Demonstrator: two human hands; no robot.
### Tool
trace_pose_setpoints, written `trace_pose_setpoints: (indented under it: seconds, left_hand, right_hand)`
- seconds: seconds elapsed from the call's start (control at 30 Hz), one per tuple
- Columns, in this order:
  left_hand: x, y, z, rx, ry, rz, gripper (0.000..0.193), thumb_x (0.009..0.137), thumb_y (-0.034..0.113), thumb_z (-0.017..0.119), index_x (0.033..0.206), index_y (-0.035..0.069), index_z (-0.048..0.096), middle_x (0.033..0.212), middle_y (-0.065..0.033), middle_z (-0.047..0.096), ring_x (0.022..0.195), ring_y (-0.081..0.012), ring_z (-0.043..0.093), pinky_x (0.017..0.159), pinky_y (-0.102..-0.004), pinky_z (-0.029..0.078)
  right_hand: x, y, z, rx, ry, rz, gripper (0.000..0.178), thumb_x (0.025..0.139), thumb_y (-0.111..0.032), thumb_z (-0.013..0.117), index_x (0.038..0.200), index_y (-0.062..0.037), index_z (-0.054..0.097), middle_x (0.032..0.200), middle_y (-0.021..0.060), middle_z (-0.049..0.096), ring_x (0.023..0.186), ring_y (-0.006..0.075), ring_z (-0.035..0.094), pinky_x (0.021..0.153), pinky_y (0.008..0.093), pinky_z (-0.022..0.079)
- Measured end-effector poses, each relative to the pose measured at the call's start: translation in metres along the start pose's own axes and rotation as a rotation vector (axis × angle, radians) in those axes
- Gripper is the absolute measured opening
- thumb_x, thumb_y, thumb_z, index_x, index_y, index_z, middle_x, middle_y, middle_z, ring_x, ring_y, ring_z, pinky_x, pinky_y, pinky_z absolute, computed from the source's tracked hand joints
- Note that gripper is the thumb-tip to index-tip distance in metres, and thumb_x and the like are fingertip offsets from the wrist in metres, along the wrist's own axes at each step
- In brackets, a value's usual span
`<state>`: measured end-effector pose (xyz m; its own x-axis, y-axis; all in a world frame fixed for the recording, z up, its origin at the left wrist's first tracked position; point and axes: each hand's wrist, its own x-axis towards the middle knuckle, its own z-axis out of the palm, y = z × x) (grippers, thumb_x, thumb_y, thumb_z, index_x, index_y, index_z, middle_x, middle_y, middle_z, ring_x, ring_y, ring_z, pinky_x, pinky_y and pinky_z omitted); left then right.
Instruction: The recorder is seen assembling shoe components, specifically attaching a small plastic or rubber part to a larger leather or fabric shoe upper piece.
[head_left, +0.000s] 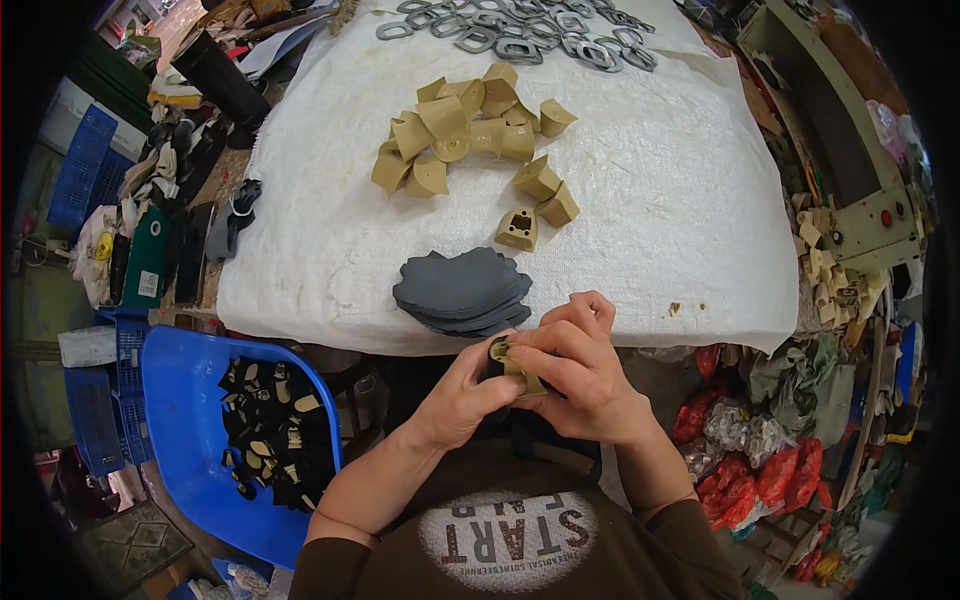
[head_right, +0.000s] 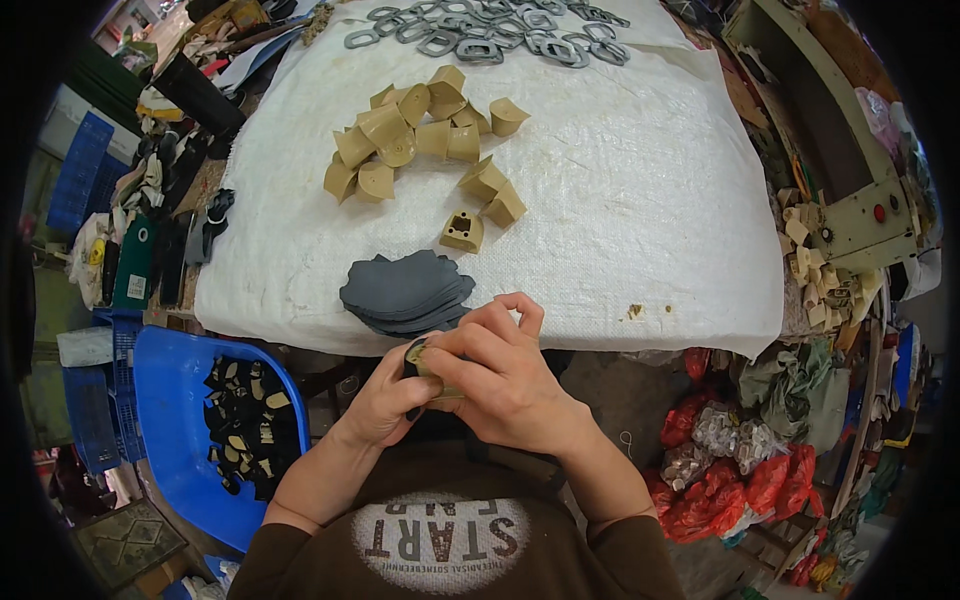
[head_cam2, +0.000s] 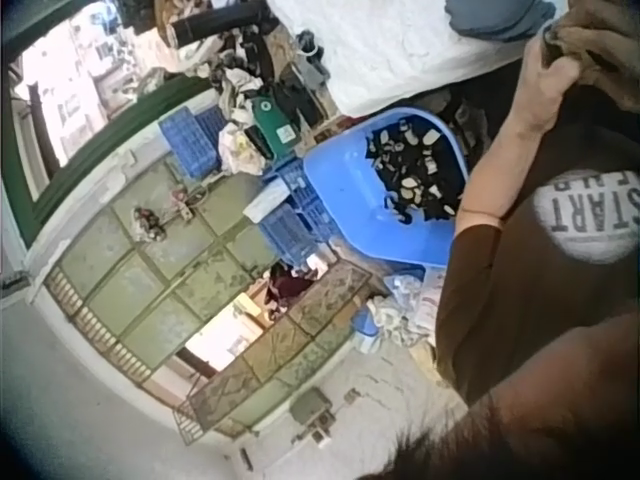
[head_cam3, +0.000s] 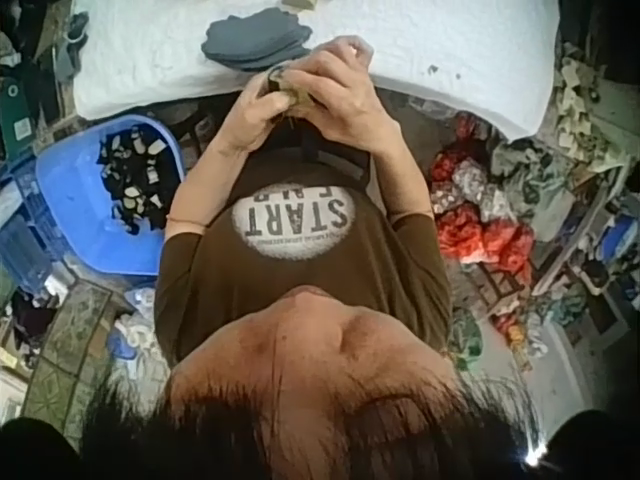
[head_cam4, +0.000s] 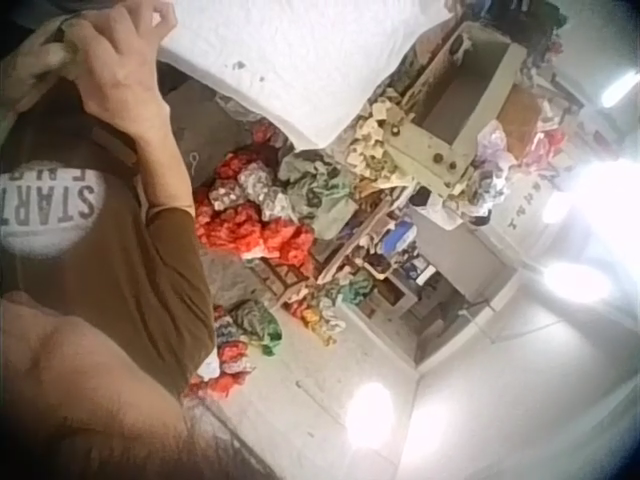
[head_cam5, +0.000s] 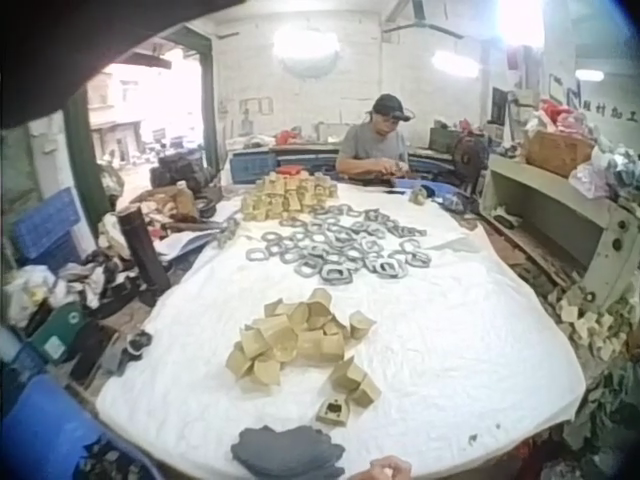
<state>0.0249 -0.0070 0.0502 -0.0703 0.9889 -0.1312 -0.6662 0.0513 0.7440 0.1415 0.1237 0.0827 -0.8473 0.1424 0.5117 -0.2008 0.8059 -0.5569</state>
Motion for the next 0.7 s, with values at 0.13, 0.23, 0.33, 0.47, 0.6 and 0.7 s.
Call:
trace_pose_setpoints:
  seconds: [0.13, 0.23, 0.33, 0.47, 0.6, 0.7]
  left_hand:
    - [-0.003, -0.002, 0.009, 0.08, 0.217, 0.133, 0.042, 0.087, 0.018, 0.054, 0.123, 0.0, 0.042, 0.108, -0.0051, 0.05, 0.1, -0.0109, 0.047, 0.088, -0.0257, 0.039]
    - [-0.014, -0.006, 0.006, 0.339, 0.305, 0.388, 0.04, 0.088, 0.024, 0.058, 0.118, 0.001, 0.048, 0.103, -0.0064, 0.05, 0.095, -0.0126, 0.048, 0.084, -0.026, 0.039]
    - [-0.017, -0.005, 0.008, 0.716, 0.389, 0.605, 0.026, 0.083, 0.025, 0.068, 0.095, 0.002, 0.067, 0.087, -0.0066, 0.051, 0.076, -0.0151, 0.048, 0.069, -0.0266, 0.041]
    - [-0.011, -0.007, 0.008, 0.759, 0.447, 0.598, 0.022, 0.08, 0.022, 0.07, 0.091, 0.003, 0.066, 0.079, -0.0045, 0.052, 0.07, -0.0167, 0.049, 0.063, -0.0279, 0.042]
    - [-0.006, 0.001, 0.01, 1.124, 0.41, 0.918, 0.02, 0.075, 0.021, 0.075, 0.078, 0.005, 0.063, 0.066, -0.0028, 0.047, 0.06, -0.0188, 0.045, 0.054, -0.0304, 0.037]
    - [-0.003, 0.004, 0.008, 1.148, 0.346, 0.976, 0.027, 0.072, 0.026, 0.076, 0.073, 0.004, 0.06, 0.06, -0.0018, 0.043, 0.056, -0.0197, 0.042, 0.054, -0.0317, 0.034]
  right_hand:
    - [-0.002, 0.007, 0.0, 0.031, 0.023, 0.049, 0.045, 0.059, -0.017, 0.077, 0.099, -0.0089, 0.06, 0.098, 0.001, 0.057, 0.089, 0.0232, 0.05, 0.085, 0.042, 0.028]
    - [-0.001, 0.01, -0.003, 0.099, 0.098, 0.085, 0.047, 0.058, -0.017, 0.078, 0.1, -0.0084, 0.059, 0.097, 0.0013, 0.057, 0.089, 0.0233, 0.05, 0.084, 0.0406, 0.028]
    - [-0.001, 0.011, -0.003, 0.111, 0.099, 0.09, 0.048, 0.058, -0.016, 0.079, 0.101, -0.008, 0.058, 0.096, 0.002, 0.057, 0.089, 0.0235, 0.05, 0.083, 0.0398, 0.029]
    - [-0.003, 0.01, 0.002, 0.197, 0.107, 0.1, 0.047, 0.059, -0.014, 0.078, 0.1, -0.0076, 0.057, 0.094, 0.0037, 0.056, 0.088, 0.0239, 0.05, 0.082, 0.0383, 0.03]
    - [-0.005, 0.009, 0.007, 0.281, 0.102, 0.093, 0.048, 0.057, -0.012, 0.078, 0.1, -0.007, 0.057, 0.095, 0.005, 0.057, 0.087, 0.0249, 0.05, 0.081, 0.0373, 0.032]
    - [-0.005, 0.006, 0.007, 0.216, 0.092, 0.066, 0.048, 0.055, -0.011, 0.078, 0.099, -0.0071, 0.058, 0.099, 0.0044, 0.059, 0.09, 0.0261, 0.051, 0.082, 0.0389, 0.032]
